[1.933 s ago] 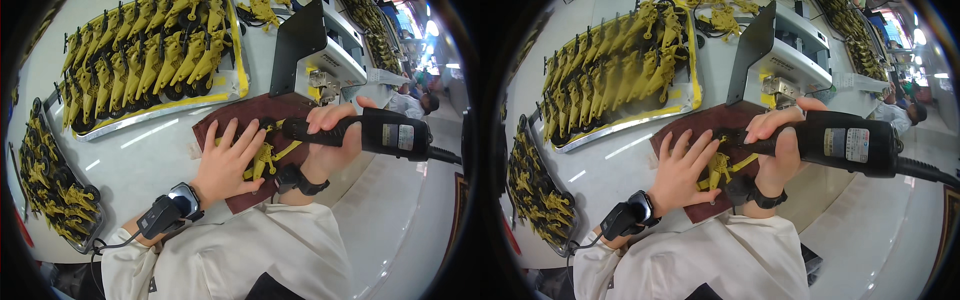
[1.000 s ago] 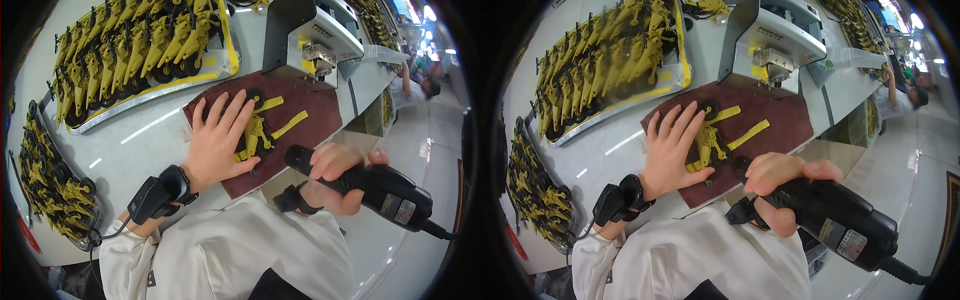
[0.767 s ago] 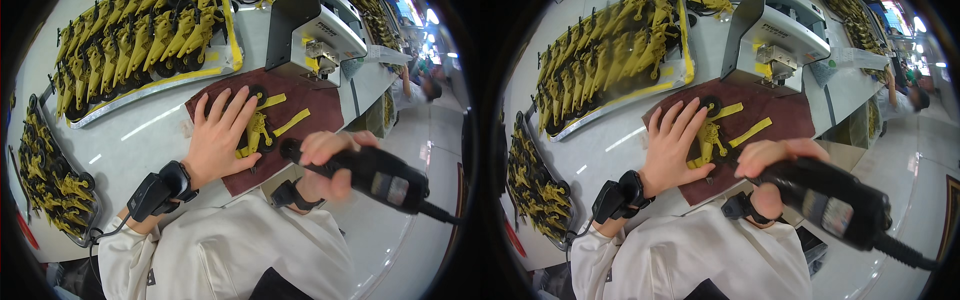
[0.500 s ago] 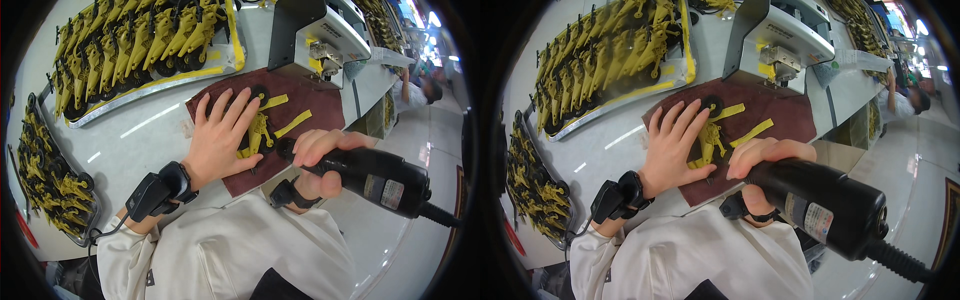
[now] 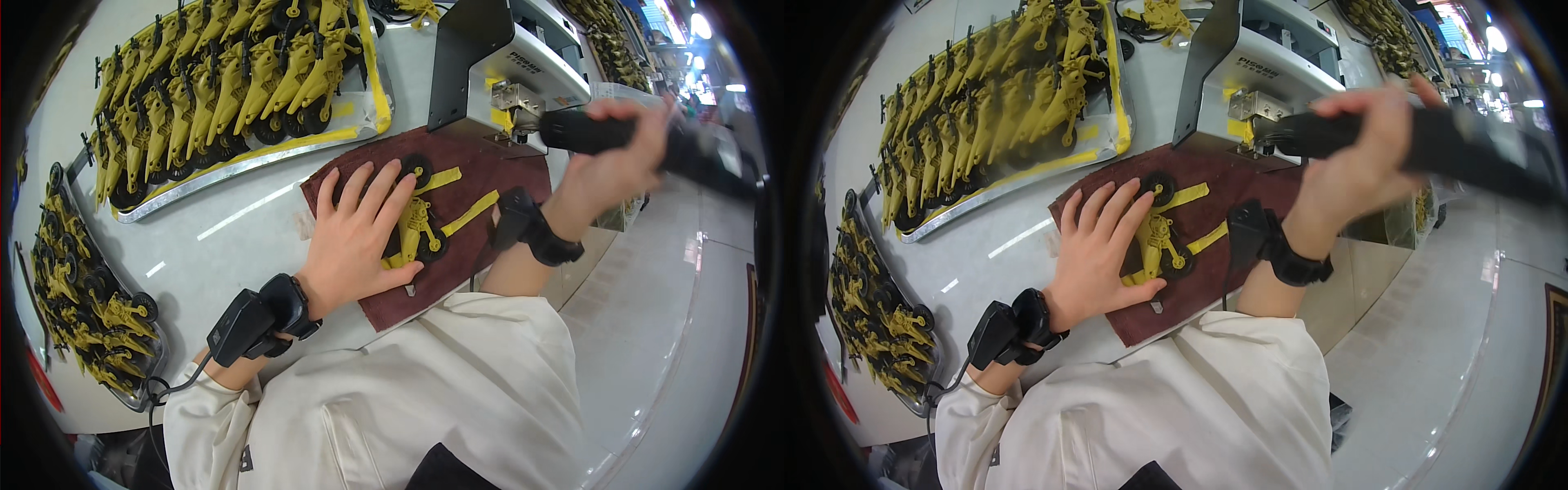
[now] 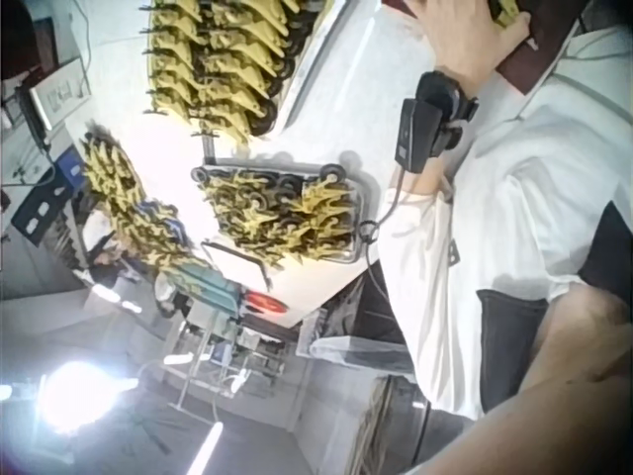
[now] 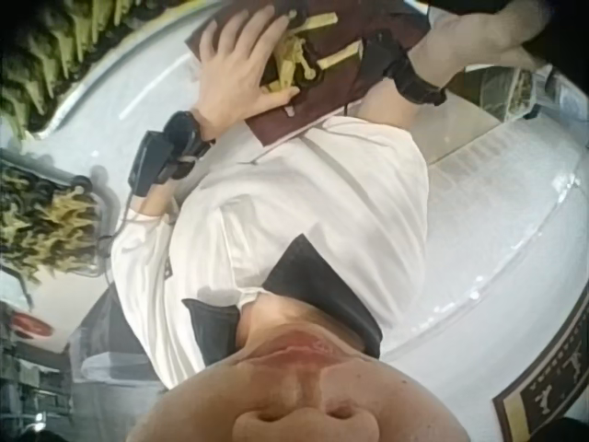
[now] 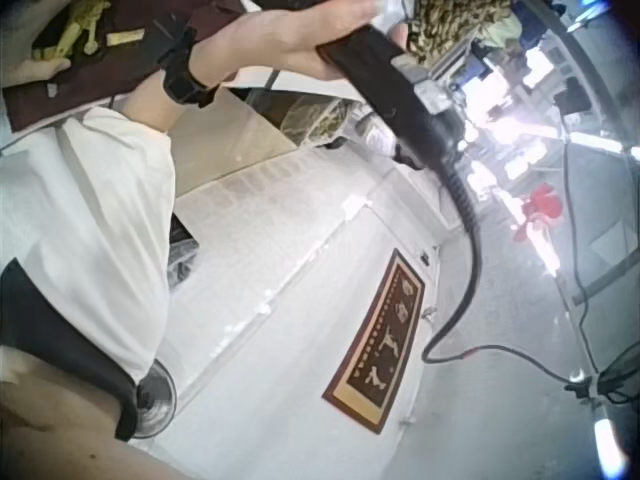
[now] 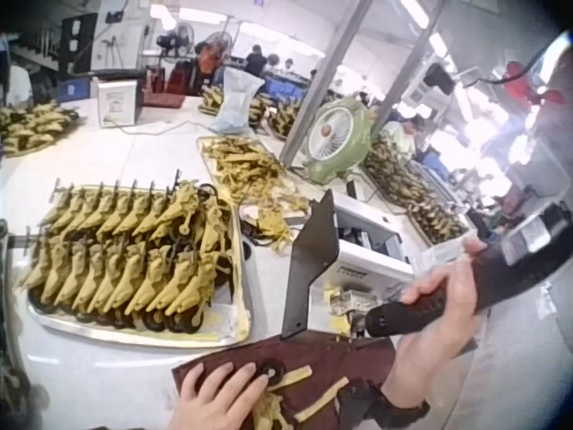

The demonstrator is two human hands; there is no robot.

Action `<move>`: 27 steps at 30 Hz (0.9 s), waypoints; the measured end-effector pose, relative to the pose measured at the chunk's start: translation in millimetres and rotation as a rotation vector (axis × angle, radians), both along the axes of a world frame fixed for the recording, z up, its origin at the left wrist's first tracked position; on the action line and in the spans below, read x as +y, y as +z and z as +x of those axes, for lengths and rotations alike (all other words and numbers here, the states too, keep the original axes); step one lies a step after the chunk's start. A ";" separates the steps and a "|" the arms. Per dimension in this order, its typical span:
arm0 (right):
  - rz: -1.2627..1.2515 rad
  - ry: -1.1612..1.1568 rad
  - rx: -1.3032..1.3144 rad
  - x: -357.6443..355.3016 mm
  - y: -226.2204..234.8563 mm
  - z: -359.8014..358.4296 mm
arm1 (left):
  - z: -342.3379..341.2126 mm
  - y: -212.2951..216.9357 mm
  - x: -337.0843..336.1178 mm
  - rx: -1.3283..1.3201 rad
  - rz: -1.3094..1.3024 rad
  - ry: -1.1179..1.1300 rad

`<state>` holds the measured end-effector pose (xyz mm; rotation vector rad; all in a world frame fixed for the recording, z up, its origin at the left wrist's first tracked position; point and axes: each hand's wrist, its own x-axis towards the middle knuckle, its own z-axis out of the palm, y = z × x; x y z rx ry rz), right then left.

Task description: The person is using an electric screwdriver and a small press machine to assemble small yellow toy motorcycle components on a factory workbench.

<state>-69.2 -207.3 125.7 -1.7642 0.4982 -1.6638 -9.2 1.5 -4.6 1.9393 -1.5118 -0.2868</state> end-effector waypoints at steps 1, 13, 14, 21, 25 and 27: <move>0.076 0.033 0.052 4.6 -1.8 6.1 | -0.1 -0.6 0.3 -0.001 -0.004 0.000; 0.167 0.925 0.029 106.4 -30.9 -57.3 | 3.3 -1.1 5.8 0.035 -0.021 0.001; 0.216 0.935 0.053 109.6 -32.9 -58.3 | 3.1 -1.3 5.7 0.037 -0.026 0.003; 0.086 0.924 0.019 112.1 -45.8 -59.5 | -1.9 -4.6 8.1 0.047 -0.036 0.021; 0.173 0.901 0.049 107.7 -56.5 -49.6 | -3.5 -5.0 5.1 0.038 -0.047 0.020; 0.310 0.870 0.006 104.9 -64.6 -45.8 | -0.6 -4.2 4.6 0.008 -0.070 0.015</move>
